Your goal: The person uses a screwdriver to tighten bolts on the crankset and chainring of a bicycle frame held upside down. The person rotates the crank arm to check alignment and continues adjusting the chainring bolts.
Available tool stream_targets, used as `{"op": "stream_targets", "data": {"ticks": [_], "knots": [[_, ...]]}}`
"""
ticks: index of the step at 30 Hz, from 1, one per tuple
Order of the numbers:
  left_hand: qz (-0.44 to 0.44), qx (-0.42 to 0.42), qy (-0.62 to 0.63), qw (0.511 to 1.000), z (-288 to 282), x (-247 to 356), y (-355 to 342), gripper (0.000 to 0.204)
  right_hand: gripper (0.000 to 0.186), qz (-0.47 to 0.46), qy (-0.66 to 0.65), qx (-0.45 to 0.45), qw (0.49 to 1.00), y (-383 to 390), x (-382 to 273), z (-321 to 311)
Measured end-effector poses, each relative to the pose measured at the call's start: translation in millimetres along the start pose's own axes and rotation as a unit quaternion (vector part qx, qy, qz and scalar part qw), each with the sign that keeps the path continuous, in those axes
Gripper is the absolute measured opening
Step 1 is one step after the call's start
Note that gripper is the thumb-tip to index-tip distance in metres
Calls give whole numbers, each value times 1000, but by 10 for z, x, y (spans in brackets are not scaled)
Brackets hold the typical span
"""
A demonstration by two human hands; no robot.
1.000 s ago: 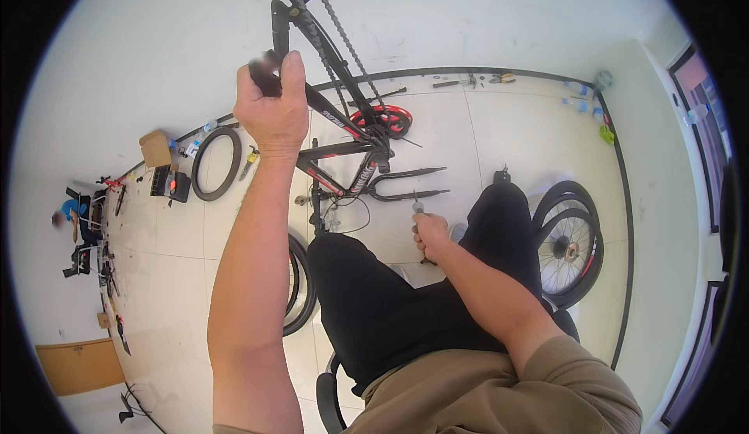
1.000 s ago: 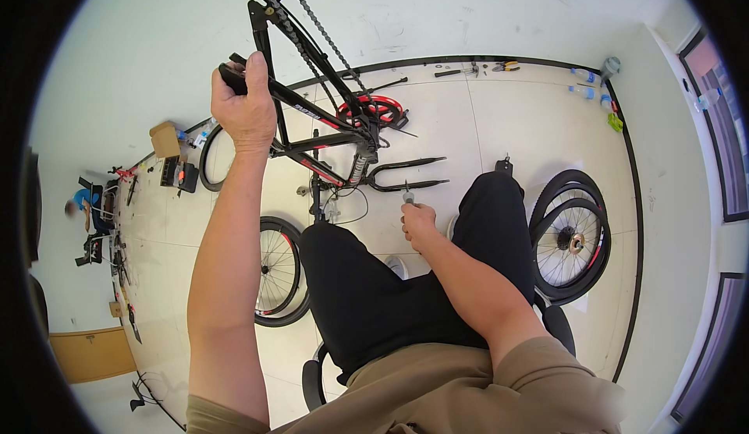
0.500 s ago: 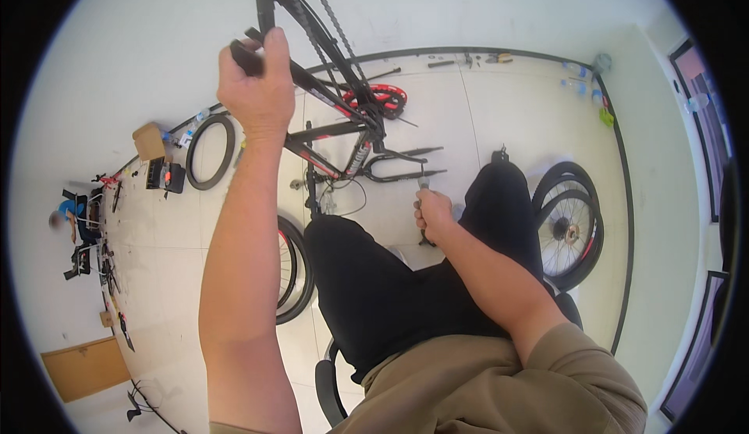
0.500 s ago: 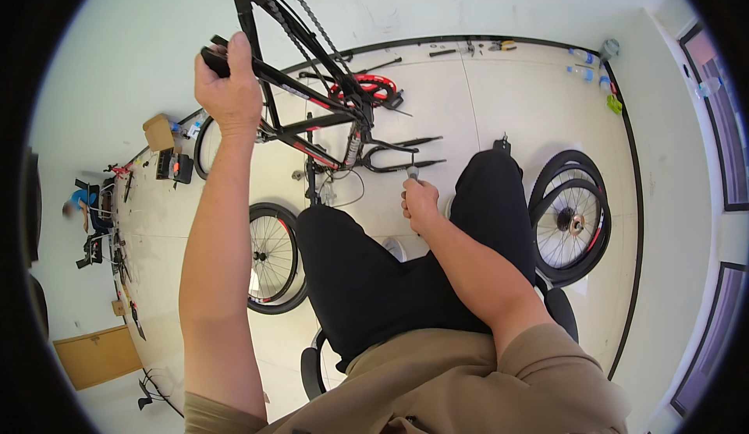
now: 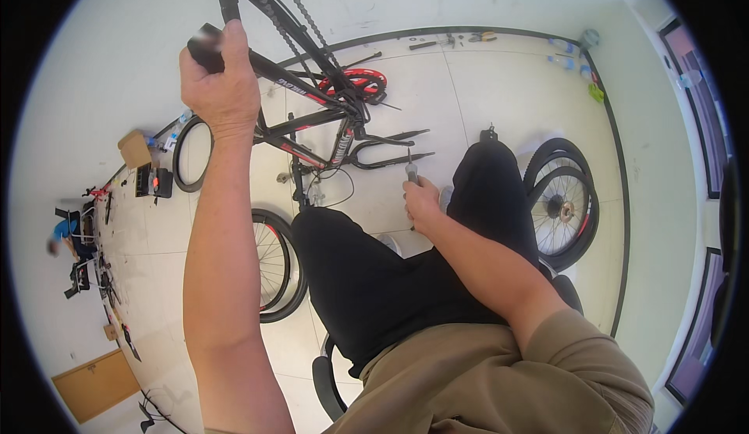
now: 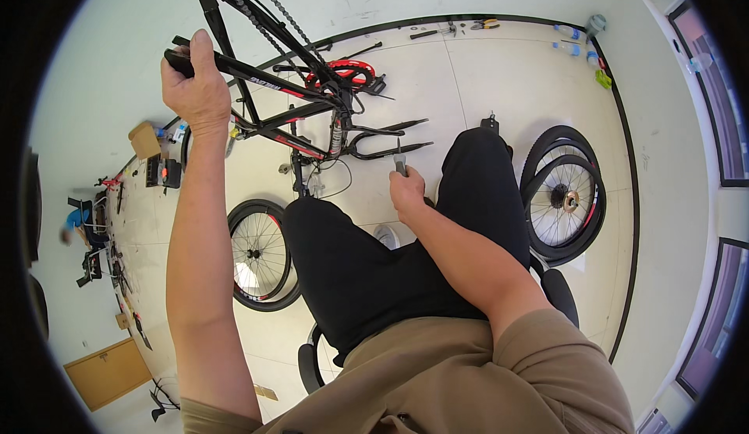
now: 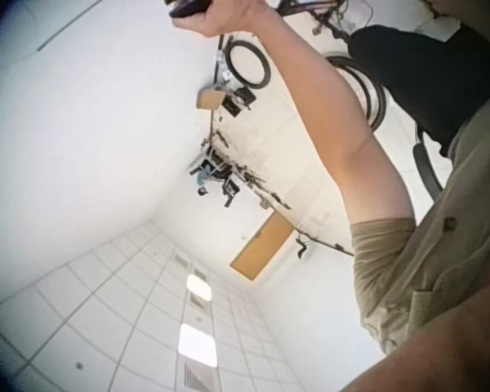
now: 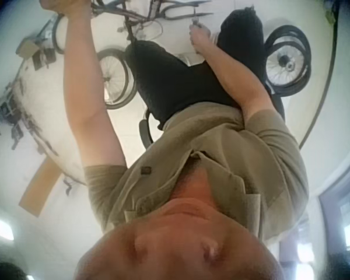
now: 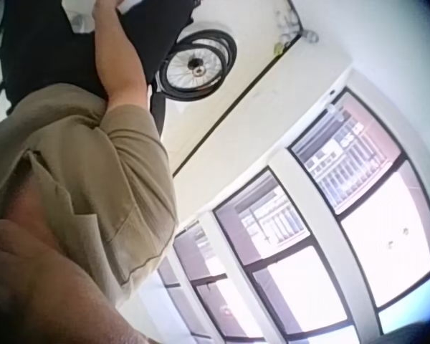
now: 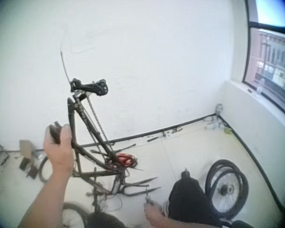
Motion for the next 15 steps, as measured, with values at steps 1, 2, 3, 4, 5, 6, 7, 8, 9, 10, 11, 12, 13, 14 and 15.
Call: {"op": "stream_targets", "data": {"ticks": [1, 2, 3, 4, 5, 6, 7, 8, 9, 10, 11, 12, 13, 14, 15], "knots": [[-1, 0, -8, 1000, -7, -4, -5, 33, 24, -22, 9, 13, 1000, -43, 6, -5], [-2, -1, -15, 1000, -17, -6, -15, 33, 25, -25, 12, 25, 999, -86, 38, -5], [-3, -2, -23, 1000, -21, -6, -20, 33, 26, -27, 16, 37, 999, -128, 73, 5], [-5, -1, -17, 1000, -11, 2, -21, 33, 27, -30, 19, 52, 998, -162, 95, -8], [-8, 0, -11, 1000, -2, 13, -22, 33, 24, -51, 33, 63, 996, -196, 87, -28], [-10, 1, -6, 1000, 10, 16, -20, 33, 22, -72, 47, 73, 994, -232, 73, -49], [-8, 1, -7, 1000, 6, 17, -17, 33, 19, -92, 61, 80, 991, -227, 39, -40], [-6, 1, -7, 1000, 1, 12, -12, 33, 21, -93, 62, 78, 991, -225, 32, -36], [-5, 1, -8, 1000, -5, 4, -8, 33, 23, -93, 63, 77, 991, -222, 26, -36], [-2, 1, -10, 1000, -15, -11, -10, 34, 24, -94, 65, 76, 991, -207, 10, -35], [0, 1, -12, 1000, -25, -30, -19, 36, 27, -88, 73, 74, 991, -196, -3, -32], [2, 2, -14, 1000, -35, -46, -23, 38, 30, -81, 81, 72, 991, -187, -18, -29], [2, 2, -12, 1000, -37, -49, -26, 38, 34, -75, 90, 71, 991, -194, -21, -28], [2, 2, -10, 1000, -40, -51, -29, 38, 35, -83, 90, 81, 989, -184, -26, -26], [2, 3, -8, 1000, -46, -52, -34, 38, 37, -91, 90, 91, 988, -166, -20, -14]]}}
Point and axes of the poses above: each hand's wrist, its own y-axis away from the middle knuckle, its own z-axis out of the palm, x = y × z, the point moved 6 cm from there along -y, towards the middle knuckle, and after that the axes turned 7 degrees about z, right-handed, at the moved point
